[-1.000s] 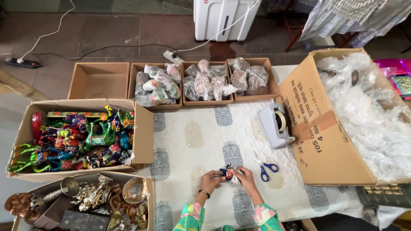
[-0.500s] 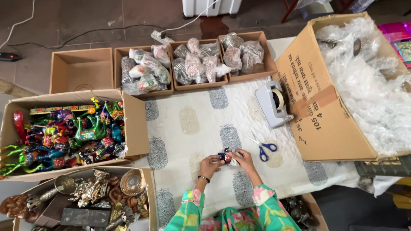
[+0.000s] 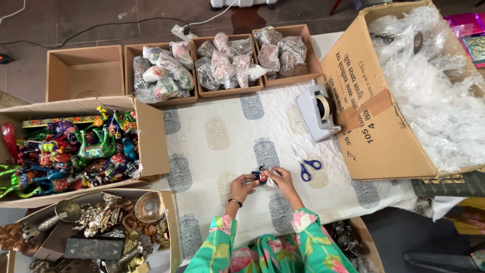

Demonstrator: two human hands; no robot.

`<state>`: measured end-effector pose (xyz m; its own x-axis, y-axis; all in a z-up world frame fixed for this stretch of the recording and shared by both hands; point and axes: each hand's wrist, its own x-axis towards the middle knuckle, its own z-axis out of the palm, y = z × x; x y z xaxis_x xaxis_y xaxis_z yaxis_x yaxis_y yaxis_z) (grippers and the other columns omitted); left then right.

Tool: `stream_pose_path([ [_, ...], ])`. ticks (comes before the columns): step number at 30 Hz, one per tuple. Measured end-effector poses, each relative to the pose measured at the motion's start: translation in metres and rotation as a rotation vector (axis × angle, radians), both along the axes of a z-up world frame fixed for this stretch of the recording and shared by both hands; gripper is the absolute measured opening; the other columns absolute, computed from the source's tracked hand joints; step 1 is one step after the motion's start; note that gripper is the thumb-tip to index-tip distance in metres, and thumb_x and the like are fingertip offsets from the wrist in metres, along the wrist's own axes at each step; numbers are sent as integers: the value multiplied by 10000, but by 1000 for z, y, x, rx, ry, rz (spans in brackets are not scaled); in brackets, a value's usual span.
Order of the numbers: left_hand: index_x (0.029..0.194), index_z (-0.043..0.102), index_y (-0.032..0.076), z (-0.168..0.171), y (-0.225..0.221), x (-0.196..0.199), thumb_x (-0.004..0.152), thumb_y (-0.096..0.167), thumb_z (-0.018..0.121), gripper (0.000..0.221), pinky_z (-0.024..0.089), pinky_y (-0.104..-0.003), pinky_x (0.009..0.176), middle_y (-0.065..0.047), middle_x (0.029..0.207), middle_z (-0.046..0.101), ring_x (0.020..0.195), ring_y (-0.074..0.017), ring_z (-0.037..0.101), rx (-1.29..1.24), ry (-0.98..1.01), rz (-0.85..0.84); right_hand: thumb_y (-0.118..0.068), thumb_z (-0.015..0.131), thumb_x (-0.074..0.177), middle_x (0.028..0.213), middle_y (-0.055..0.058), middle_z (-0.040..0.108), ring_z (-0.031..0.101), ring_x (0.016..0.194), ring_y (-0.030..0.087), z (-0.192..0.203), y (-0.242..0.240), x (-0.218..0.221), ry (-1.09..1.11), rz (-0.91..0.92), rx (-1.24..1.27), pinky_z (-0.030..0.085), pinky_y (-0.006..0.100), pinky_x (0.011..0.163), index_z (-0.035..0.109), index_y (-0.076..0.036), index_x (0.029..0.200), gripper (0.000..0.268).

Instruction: The person wraps small decorative figurines in bubble wrap, pressing the wrap around each item, and places the wrapped figurines into cardboard boxes on the table. They take new figurines from an open box and occasionally reach for bubble wrap from a large box beside them.

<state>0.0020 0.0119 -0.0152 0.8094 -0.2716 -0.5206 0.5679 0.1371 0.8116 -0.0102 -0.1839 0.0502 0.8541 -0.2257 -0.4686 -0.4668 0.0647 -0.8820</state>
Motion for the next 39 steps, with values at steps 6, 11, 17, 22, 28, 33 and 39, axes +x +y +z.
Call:
stream_pose_path([
  [6,1143,703,-16,6,1,1,777,145,882,438,649,-281,633,-130,1090,745,842,-148,736,8,25,0,-271,847,826,753,3,706,595,626,62,2,0,1,26,-2,-6,433,218,535,757,-17,904,280],
  [11,1134,699,-24,4,0,0,782,143,880,430,637,-280,629,-133,1086,753,838,-153,741,-9,27,13,-260,852,839,773,7,708,601,645,55,-14,-2,-2,-38,-14,7,445,210,550,765,-4,918,282],
  [17,1136,700,-20,11,1,1,770,144,878,439,644,-281,629,-130,1076,757,847,-153,741,21,7,4,-251,841,836,793,12,730,619,661,58,6,0,0,-14,2,-15,466,215,569,773,-15,932,263],
  [22,1132,695,-26,2,2,-2,769,144,883,442,643,-288,630,-131,1078,755,859,-168,737,18,31,7,-249,834,843,795,19,733,628,671,70,5,3,-5,-29,3,4,487,229,587,769,-10,923,260],
  [28,1114,703,-26,6,-1,4,766,130,876,419,645,-295,625,-134,1074,759,863,-179,760,12,49,12,-250,838,857,824,1,741,622,728,46,-2,-2,1,-121,45,-47,486,215,645,778,4,898,264],
  [33,1120,700,-22,-5,0,4,785,106,868,396,628,-289,634,-129,1061,760,849,-176,749,-8,14,20,-259,834,865,831,6,724,607,737,72,8,10,-4,-49,-46,-74,470,244,645,767,-9,934,268],
  [39,1286,601,18,-1,-5,3,764,4,844,577,608,-286,640,-125,999,759,807,-182,704,29,-46,107,-280,723,968,1139,74,740,730,1023,224,78,51,-16,-495,-210,-744,566,320,885,722,-76,1148,272],
])
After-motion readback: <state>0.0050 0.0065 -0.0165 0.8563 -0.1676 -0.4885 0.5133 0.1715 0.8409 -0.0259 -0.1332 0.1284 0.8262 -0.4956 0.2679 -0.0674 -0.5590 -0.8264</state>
